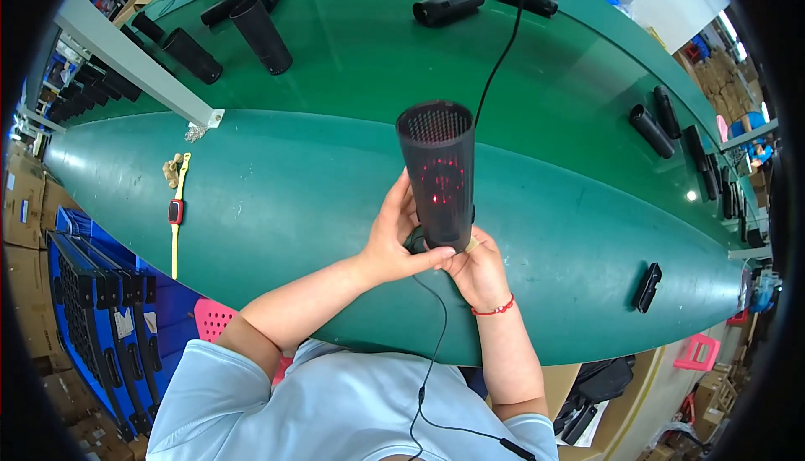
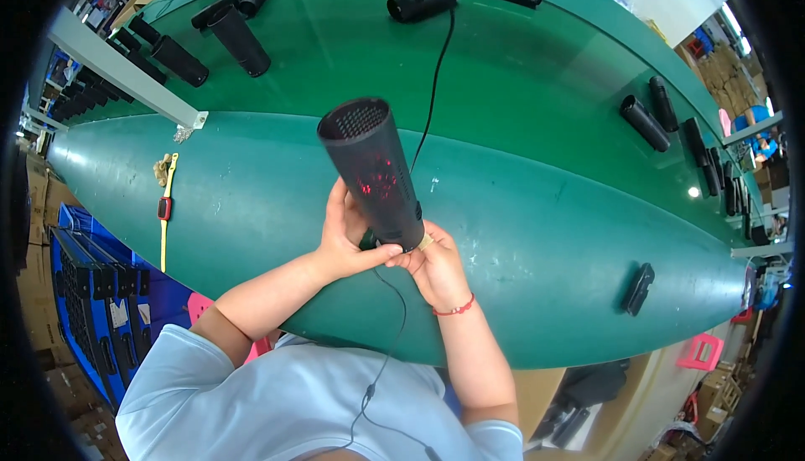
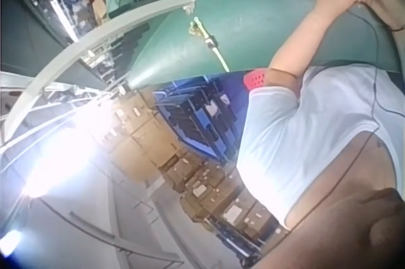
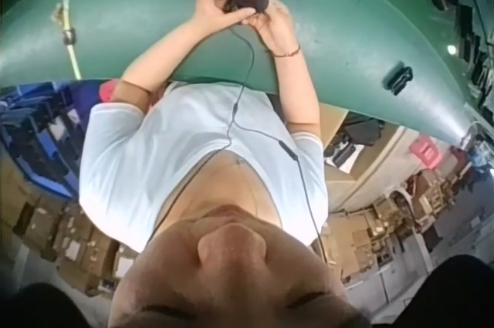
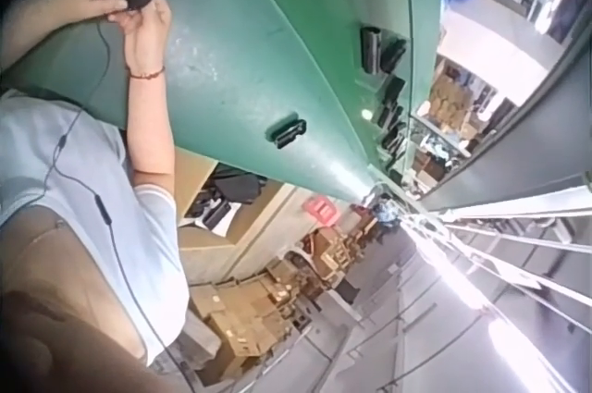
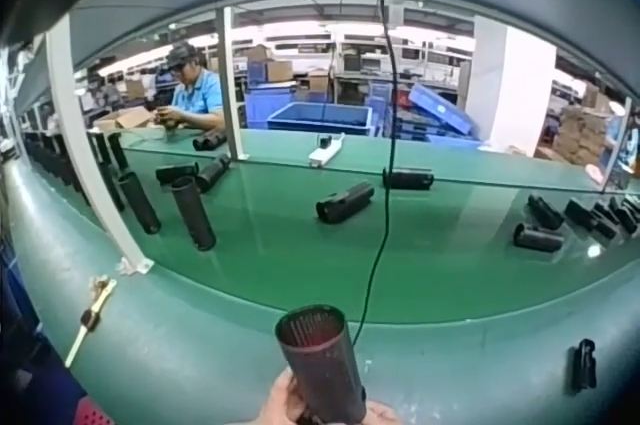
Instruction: Testing cylindrical speakers by plugging them into a wire and placing them over a multi-colored light-emitting base to check for functionality.
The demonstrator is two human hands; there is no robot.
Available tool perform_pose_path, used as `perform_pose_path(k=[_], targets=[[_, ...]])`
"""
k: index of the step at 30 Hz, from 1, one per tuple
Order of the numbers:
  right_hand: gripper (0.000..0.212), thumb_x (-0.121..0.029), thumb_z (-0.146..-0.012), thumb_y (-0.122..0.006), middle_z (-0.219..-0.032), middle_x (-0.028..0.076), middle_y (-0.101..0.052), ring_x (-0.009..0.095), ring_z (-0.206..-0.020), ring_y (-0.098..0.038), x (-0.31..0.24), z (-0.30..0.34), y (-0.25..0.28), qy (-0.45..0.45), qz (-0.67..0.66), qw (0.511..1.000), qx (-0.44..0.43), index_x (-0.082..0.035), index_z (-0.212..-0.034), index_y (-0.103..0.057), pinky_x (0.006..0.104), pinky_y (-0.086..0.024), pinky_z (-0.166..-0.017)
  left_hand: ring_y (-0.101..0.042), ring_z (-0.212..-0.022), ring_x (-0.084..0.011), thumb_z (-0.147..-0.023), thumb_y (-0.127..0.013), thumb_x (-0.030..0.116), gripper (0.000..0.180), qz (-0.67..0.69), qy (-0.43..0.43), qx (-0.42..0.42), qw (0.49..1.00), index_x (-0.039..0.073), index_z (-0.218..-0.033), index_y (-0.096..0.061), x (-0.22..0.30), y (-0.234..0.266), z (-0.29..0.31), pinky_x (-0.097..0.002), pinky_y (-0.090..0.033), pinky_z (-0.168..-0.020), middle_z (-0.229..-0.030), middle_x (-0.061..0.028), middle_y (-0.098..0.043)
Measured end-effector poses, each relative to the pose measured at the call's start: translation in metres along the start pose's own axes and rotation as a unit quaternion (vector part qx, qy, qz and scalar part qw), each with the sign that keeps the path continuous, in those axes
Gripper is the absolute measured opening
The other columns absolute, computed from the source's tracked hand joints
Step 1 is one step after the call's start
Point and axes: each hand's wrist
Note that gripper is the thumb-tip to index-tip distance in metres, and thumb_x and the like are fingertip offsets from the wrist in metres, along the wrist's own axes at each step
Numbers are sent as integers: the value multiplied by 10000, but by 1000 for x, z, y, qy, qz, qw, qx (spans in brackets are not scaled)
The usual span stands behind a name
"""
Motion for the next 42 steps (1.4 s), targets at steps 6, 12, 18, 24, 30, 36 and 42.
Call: perform_pose_path(k=[6,12,18,24,30,36,42], targets=[[236,-107,-865,-495,-900,124,-602,146,-710,-577,1,0,-5,4,-34,999,39,41,-1047,-522,219,-474,-636,-489,-1078,-295,-666,-671,-19,791,-4,49,-53,997,51,-1328,-243,-31,18,31,-361,-411,-905,-1298,-179,-367],[259,-102,-852,-517,-908,91,-604,100,-733,-559,3,3,6,-23,-11,1000,-4,22,-1080,-525,203,-458,-666,-519,-1036,-270,-778,-619,181,528,15,-15,-102,995,5,-1230,-409,-2,13,10,-329,-415,-874,-1226,-168,-459],[292,-108,-830,-560,-912,81,-604,93,-746,-557,1,4,7,-37,-31,998,-49,9,-1095,-523,202,-454,-674,-529,-1012,-265,-842,-529,344,506,12,-62,-76,995,-15,-1191,-452,10,7,4,-318,-413,-850,-1170,-164,-511],[306,-128,-820,-588,-913,74,-603,97,-757,-560,-3,9,-3,-36,-39,998,-43,9,-1087,-525,203,-453,-679,-532,-1004,-270,-844,-536,326,495,9,-56,-68,996,-17,-1190,-449,9,6,8,-320,-408,-860,-1181,-170,-501],[303,-134,-815,-600,-921,71,-603,101,-767,-561,-6,7,2,-76,-69,991,-82,10,-1072,-526,212,-455,-690,-537,-997,-273,-847,-535,335,497,75,12,-61,995,-22,-1183,-450,5,7,15,-317,-415,-852,-1181,-173,-501],[279,-113,-813,-598,-913,70,-602,99,-760,-560,-8,7,4,-95,-46,989,-99,10,-1052,-526,214,-456,-685,-540,-994,-280,-844,-545,325,499,135,73,-67,986,-34,-1177,-449,4,7,16,-324,-425,-840,-1180,-173,-501],[239,-78,-815,-582,-887,71,-605,93,-731,-564,-9,16,-15,-33,16,998,-53,7,-1032,-528,200,-461,-647,-549,-981,-295,-803,-598,242,500,-15,-87,-98,991,33,-1222,-421,8,11,6,-343,-452,-820,-1188,-170,-492]])
Point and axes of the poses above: each hand's wrist, its own z-axis away from the middle knuckle, its own y-axis out of the back of the hand, x = y × z
